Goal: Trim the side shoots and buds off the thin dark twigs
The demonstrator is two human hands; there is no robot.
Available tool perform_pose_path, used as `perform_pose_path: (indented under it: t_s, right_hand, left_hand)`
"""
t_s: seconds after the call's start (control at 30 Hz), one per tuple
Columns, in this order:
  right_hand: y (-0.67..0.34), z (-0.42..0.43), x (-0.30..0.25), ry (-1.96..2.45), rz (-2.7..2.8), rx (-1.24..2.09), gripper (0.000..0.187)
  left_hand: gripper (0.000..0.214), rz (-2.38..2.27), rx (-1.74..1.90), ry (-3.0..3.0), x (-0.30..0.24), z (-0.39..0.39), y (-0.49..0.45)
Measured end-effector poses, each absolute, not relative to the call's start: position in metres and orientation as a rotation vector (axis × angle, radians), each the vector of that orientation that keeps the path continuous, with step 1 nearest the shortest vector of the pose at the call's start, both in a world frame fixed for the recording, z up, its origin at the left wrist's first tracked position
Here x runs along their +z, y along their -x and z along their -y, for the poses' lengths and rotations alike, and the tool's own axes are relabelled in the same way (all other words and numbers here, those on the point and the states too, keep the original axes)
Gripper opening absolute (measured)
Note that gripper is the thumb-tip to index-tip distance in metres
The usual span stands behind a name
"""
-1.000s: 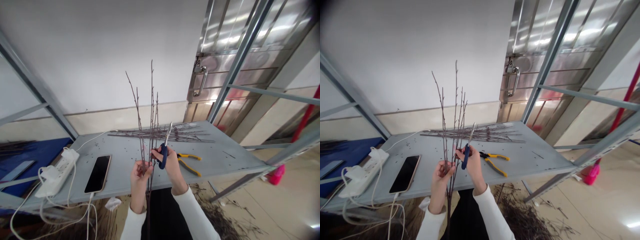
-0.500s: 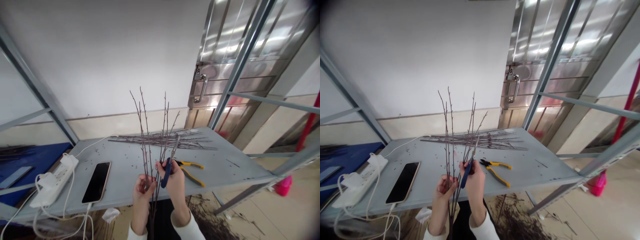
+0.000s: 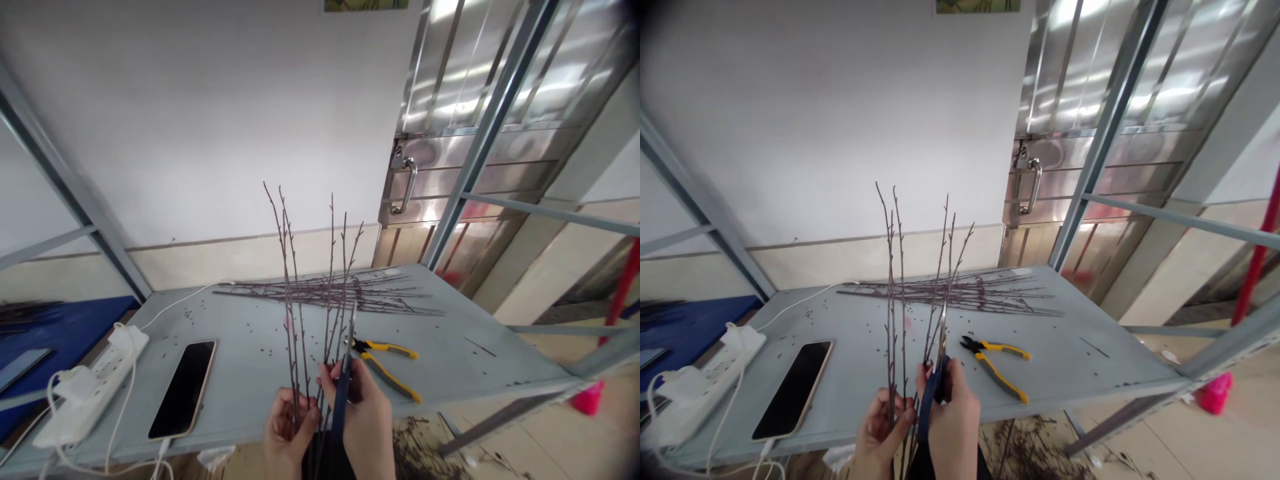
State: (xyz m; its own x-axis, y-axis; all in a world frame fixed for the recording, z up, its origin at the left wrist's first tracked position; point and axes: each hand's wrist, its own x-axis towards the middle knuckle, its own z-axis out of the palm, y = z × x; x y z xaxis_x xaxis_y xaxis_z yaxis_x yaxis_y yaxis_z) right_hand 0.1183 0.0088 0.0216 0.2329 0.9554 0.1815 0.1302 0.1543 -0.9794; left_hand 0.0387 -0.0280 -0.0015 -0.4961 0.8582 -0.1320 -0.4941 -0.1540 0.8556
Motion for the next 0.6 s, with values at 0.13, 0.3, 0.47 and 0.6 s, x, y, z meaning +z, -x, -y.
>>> perform_pose_path:
  t_s: [0.13, 0.3, 0.47, 0.6]
  right_hand:
    - [-0.121, -0.007, 0.020, 1.294, 1.179, 0.775, 0.027]
    - [-0.122, -0.006, 0.024, 1.285, 1.113, 0.760, 0.028]
    - [-0.124, -0.004, 0.036, 1.271, 1.058, 0.842, 0.029]
    - [-0.125, 0.000, 0.045, 1.249, 1.040, 0.820, 0.028]
  left_hand:
    - [0.037, -1.216, 1.809, -0.544, 0.002, 0.030, -0.040]
    - [0.037, -1.299, 1.827, -0.584, 0.004, 0.033, -0.042]
    - [0.038, -1.306, 1.827, -0.590, 0.007, 0.034, -0.047]
    - [0.037, -1.316, 1.863, -0.594, 0.013, 0.034, -0.047]
